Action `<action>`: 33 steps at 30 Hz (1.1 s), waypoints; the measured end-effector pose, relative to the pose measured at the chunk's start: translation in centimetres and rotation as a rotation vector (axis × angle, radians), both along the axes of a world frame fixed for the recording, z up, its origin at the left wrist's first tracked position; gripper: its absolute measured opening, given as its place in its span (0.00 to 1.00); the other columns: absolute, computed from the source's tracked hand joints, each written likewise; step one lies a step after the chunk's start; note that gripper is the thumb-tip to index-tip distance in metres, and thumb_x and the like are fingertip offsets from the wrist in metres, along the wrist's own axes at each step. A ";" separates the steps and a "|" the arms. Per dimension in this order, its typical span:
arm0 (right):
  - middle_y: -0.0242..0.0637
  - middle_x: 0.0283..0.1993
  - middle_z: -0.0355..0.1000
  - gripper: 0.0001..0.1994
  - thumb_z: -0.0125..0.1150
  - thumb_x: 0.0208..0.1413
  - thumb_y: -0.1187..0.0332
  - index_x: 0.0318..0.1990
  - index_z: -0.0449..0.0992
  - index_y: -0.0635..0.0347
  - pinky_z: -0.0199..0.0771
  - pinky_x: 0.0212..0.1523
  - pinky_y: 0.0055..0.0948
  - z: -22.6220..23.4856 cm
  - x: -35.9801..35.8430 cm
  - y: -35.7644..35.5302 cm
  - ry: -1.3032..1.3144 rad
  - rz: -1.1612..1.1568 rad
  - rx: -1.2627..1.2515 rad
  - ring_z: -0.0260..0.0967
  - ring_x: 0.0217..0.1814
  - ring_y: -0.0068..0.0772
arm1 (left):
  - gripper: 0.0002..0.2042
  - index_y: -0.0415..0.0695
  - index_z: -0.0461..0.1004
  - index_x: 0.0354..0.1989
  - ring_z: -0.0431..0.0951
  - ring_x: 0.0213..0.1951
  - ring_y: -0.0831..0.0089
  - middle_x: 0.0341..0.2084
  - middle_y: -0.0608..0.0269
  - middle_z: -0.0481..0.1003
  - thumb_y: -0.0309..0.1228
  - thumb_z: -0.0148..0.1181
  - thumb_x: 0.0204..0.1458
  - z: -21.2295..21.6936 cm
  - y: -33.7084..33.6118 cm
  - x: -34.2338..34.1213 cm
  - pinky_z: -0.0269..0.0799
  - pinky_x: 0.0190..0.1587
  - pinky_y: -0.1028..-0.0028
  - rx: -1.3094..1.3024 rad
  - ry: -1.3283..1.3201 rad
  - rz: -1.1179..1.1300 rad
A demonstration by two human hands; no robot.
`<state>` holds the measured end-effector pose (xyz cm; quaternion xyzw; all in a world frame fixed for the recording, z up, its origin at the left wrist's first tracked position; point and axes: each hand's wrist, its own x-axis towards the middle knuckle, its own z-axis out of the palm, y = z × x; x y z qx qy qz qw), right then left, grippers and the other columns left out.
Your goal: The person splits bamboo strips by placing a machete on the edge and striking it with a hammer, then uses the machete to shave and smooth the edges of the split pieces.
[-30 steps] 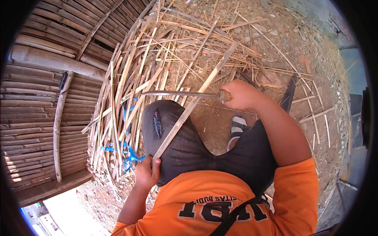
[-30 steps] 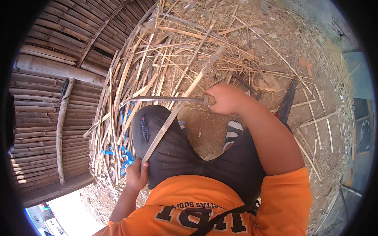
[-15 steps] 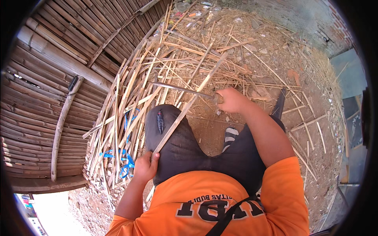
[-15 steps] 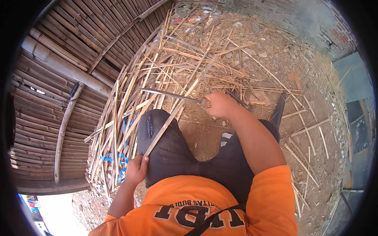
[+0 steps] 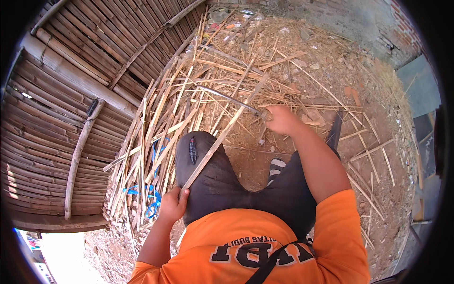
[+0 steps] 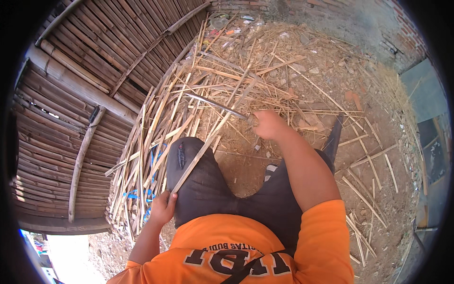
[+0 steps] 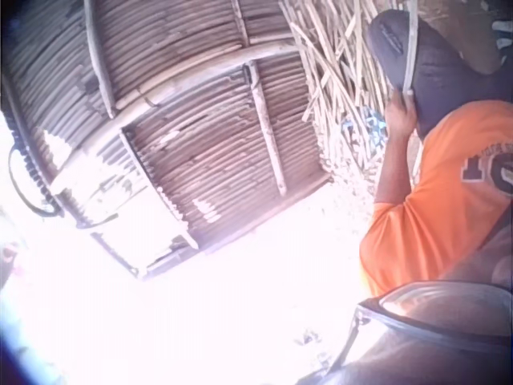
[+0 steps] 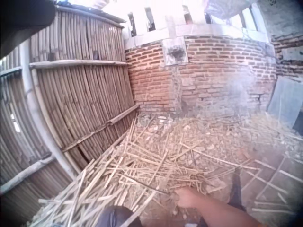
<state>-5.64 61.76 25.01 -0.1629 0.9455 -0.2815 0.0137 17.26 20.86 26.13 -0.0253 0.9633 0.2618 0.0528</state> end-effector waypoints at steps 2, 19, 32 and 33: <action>0.47 0.33 0.79 0.14 0.64 0.45 0.69 0.42 0.79 0.59 0.78 0.42 0.46 2.1 1.2 -1.7 -0.065 0.070 -0.010 0.77 0.38 0.54 | 0.21 0.37 0.69 0.26 0.75 0.26 0.38 0.19 0.38 0.72 0.44 0.54 0.64 0.2 0.0 0.3 0.66 0.28 0.52 0.056 -0.040 0.019; 0.52 0.35 0.78 0.14 0.61 0.45 0.71 0.42 0.78 0.61 0.77 0.44 0.49 3.3 1.8 -2.9 -0.045 0.079 0.009 0.77 0.41 0.58 | 0.22 0.36 0.69 0.26 0.71 0.21 0.49 0.17 0.45 0.71 0.44 0.54 0.65 -1.0 -1.2 1.0 0.65 0.26 0.57 0.108 -0.027 -0.004; 0.53 0.39 0.78 0.23 0.68 0.54 0.58 0.52 0.75 0.63 0.78 0.45 0.46 1.8 -1.1 1.9 0.117 -0.263 -0.042 0.78 0.43 0.53 | 0.23 0.37 0.69 0.25 0.74 0.24 0.39 0.18 0.41 0.72 0.46 0.54 0.65 -0.5 -1.6 1.4 0.66 0.27 0.54 0.067 -0.043 0.024; 0.52 0.37 0.78 0.21 0.68 0.54 0.59 0.51 0.75 0.61 0.78 0.44 0.47 4.5 -0.2 0.6 0.019 -0.238 -0.048 0.78 0.43 0.54 | 0.23 0.36 0.69 0.26 0.74 0.23 0.42 0.18 0.41 0.72 0.45 0.54 0.65 -1.1 -1.9 1.9 0.66 0.27 0.55 0.082 -0.031 0.030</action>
